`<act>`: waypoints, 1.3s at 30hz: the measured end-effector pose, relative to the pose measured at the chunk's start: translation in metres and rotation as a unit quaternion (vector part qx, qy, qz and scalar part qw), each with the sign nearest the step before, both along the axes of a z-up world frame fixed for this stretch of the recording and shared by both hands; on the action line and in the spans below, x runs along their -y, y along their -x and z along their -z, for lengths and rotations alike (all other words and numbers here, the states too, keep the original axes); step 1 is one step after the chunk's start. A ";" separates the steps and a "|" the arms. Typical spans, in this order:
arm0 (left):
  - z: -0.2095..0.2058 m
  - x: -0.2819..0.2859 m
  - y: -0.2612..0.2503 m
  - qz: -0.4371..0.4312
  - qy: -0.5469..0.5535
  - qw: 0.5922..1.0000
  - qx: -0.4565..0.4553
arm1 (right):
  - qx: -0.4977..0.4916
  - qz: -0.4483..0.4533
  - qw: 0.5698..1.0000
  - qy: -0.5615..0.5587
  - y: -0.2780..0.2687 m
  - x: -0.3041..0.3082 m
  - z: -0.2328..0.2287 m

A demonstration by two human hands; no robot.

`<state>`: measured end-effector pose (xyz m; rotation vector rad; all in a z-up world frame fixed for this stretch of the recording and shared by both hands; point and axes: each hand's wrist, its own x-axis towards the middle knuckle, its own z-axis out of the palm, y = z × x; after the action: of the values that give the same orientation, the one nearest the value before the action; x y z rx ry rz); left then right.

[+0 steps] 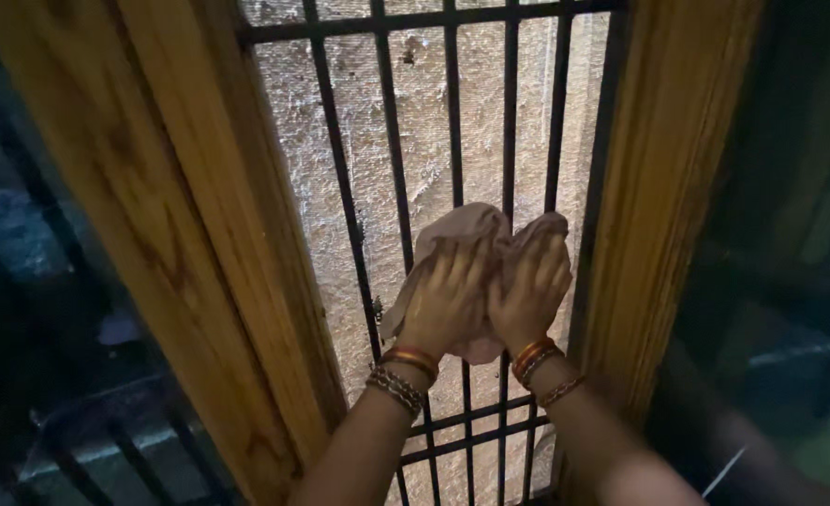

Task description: The person wipes the glass panes of a window and the vertical bars by hand with a cloth, moving the cloth across different sections of the frame.

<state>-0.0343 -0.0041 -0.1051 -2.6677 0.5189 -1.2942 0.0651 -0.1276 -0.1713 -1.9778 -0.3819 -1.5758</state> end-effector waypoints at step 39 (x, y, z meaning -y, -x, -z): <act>-0.084 -0.033 0.029 -0.109 0.244 0.928 0.260 | 0.420 -0.004 0.820 0.388 0.061 -0.075 -0.288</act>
<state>-0.0632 0.0290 -0.0216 -2.4366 -0.1916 -2.1712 0.0045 -0.0531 0.1165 -1.5904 -1.5909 -2.4960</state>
